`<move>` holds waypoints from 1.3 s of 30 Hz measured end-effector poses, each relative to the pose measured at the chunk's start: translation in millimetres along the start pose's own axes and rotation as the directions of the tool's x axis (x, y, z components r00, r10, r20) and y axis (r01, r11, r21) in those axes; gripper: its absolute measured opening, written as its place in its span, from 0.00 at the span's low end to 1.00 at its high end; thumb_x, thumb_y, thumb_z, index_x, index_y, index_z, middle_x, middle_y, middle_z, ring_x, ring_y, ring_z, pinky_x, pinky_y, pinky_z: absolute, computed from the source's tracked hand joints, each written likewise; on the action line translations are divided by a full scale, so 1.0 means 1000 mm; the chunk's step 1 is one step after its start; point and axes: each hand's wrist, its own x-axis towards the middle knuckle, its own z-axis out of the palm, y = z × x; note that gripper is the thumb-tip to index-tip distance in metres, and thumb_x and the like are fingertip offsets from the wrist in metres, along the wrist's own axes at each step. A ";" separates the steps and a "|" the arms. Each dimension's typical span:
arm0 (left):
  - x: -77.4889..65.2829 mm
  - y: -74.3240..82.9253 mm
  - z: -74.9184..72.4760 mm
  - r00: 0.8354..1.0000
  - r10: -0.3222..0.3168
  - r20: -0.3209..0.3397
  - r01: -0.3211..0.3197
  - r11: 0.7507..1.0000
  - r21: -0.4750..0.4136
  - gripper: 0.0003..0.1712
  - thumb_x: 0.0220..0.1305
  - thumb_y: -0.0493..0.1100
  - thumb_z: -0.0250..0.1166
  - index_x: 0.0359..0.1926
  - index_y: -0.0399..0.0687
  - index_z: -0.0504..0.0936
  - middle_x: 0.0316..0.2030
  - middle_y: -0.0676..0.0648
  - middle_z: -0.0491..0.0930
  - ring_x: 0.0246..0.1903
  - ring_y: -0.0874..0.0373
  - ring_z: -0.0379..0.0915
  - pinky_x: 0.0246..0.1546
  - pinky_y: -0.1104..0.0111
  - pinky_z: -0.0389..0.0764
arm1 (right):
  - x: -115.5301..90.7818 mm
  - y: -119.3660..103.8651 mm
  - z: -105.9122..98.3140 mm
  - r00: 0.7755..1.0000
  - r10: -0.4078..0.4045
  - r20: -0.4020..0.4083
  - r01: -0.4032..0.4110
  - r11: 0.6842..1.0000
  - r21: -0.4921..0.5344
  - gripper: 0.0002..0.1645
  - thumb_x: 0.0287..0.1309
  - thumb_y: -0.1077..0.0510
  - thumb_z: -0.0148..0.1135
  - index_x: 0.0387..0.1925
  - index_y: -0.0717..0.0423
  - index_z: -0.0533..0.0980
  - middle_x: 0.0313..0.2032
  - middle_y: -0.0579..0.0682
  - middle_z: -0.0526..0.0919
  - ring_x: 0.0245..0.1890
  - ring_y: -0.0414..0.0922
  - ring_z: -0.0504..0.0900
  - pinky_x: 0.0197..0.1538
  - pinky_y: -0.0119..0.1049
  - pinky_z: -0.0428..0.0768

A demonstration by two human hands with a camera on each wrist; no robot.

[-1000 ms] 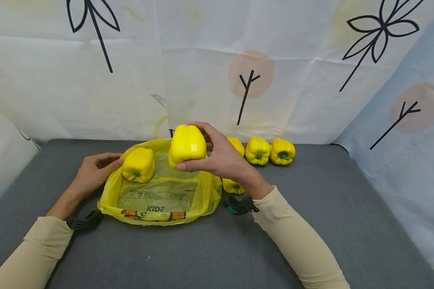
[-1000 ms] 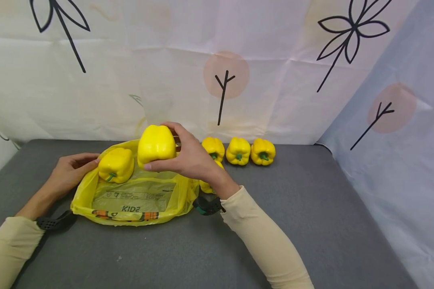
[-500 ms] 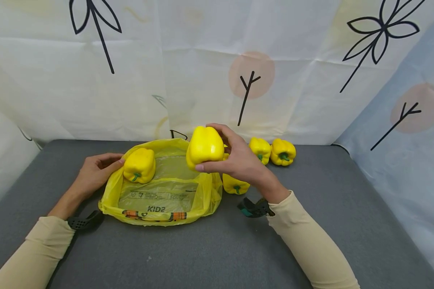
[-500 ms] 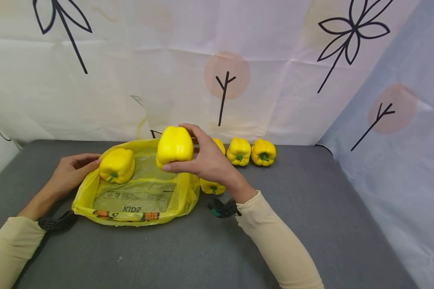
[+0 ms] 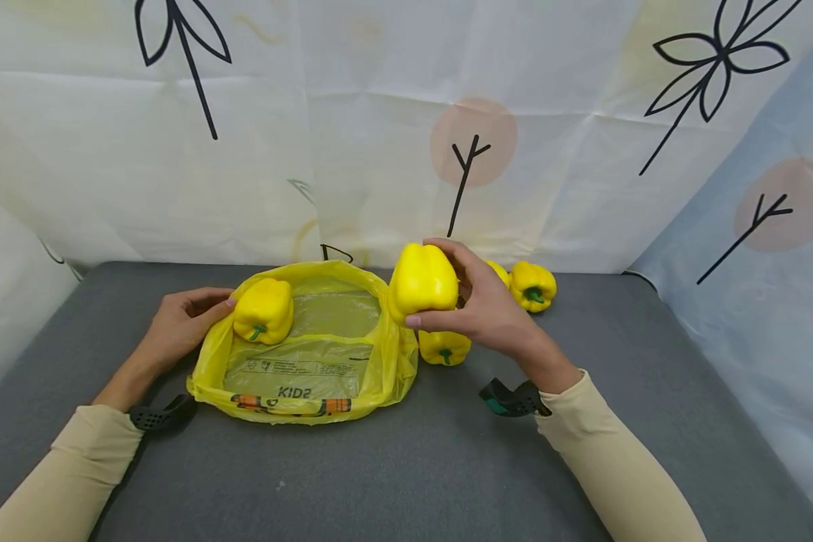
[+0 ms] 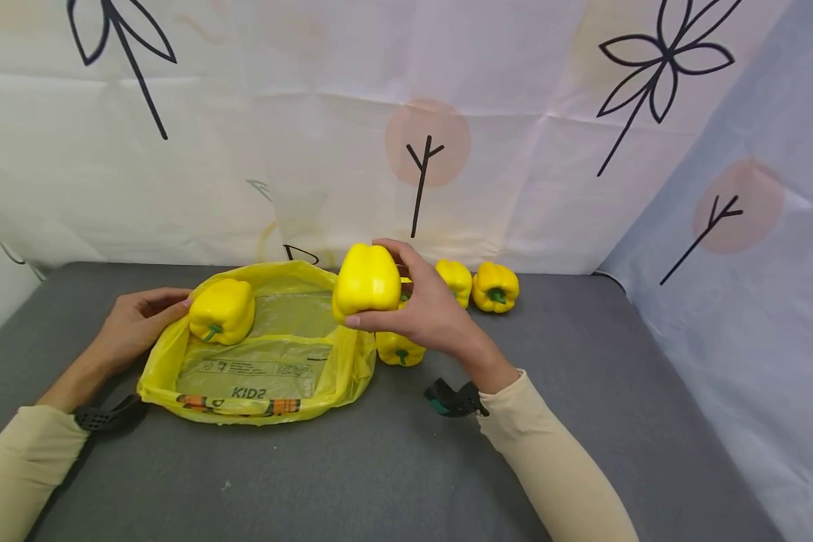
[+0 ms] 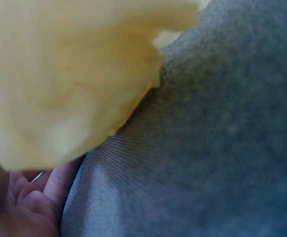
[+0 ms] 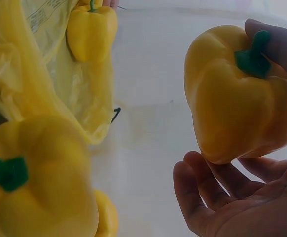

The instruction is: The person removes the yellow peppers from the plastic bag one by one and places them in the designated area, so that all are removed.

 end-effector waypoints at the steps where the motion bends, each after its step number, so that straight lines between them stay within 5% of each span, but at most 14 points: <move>1: 0.000 0.000 0.000 1.000 0.001 0.000 -0.001 1.000 0.000 0.29 0.76 0.52 0.60 0.64 0.31 0.76 0.44 0.68 0.78 0.39 0.73 0.79 0.36 0.77 0.82 | -0.001 0.001 -0.002 1.000 0.000 -0.002 0.000 1.000 -0.003 0.54 0.51 0.57 0.80 0.75 0.41 0.61 0.66 0.46 0.67 0.57 0.52 0.76 0.53 0.51 0.82; 18: 0.001 -0.001 -0.001 1.000 -0.026 0.004 0.026 1.000 0.002 0.29 0.77 0.51 0.59 0.65 0.32 0.76 0.43 0.69 0.78 0.40 0.74 0.78 0.36 0.78 0.82 | -0.023 0.014 -0.033 1.000 0.007 -0.025 -0.007 1.000 -0.028 0.56 0.51 0.61 0.80 0.76 0.46 0.59 0.66 0.48 0.66 0.57 0.52 0.75 0.56 0.52 0.79; 25: 0.000 0.000 0.000 1.000 -0.019 -0.002 0.019 1.000 0.011 0.29 0.76 0.52 0.60 0.65 0.33 0.76 0.47 0.60 0.80 0.40 0.74 0.78 0.37 0.78 0.82 | -0.027 0.018 -0.043 0.999 0.007 -0.050 -0.009 0.999 -0.049 0.55 0.51 0.62 0.80 0.75 0.47 0.59 0.64 0.49 0.67 0.55 0.52 0.75 0.54 0.43 0.81; 39: 0.001 -0.002 -0.002 1.000 -0.019 0.004 0.019 1.000 0.000 0.27 0.77 0.49 0.59 0.65 0.31 0.76 0.42 0.71 0.78 0.39 0.74 0.77 0.36 0.78 0.81 | -0.039 0.026 -0.063 0.995 0.006 -0.096 -0.013 0.998 -0.068 0.53 0.54 0.65 0.77 0.76 0.48 0.59 0.63 0.51 0.67 0.54 0.54 0.74 0.49 0.38 0.82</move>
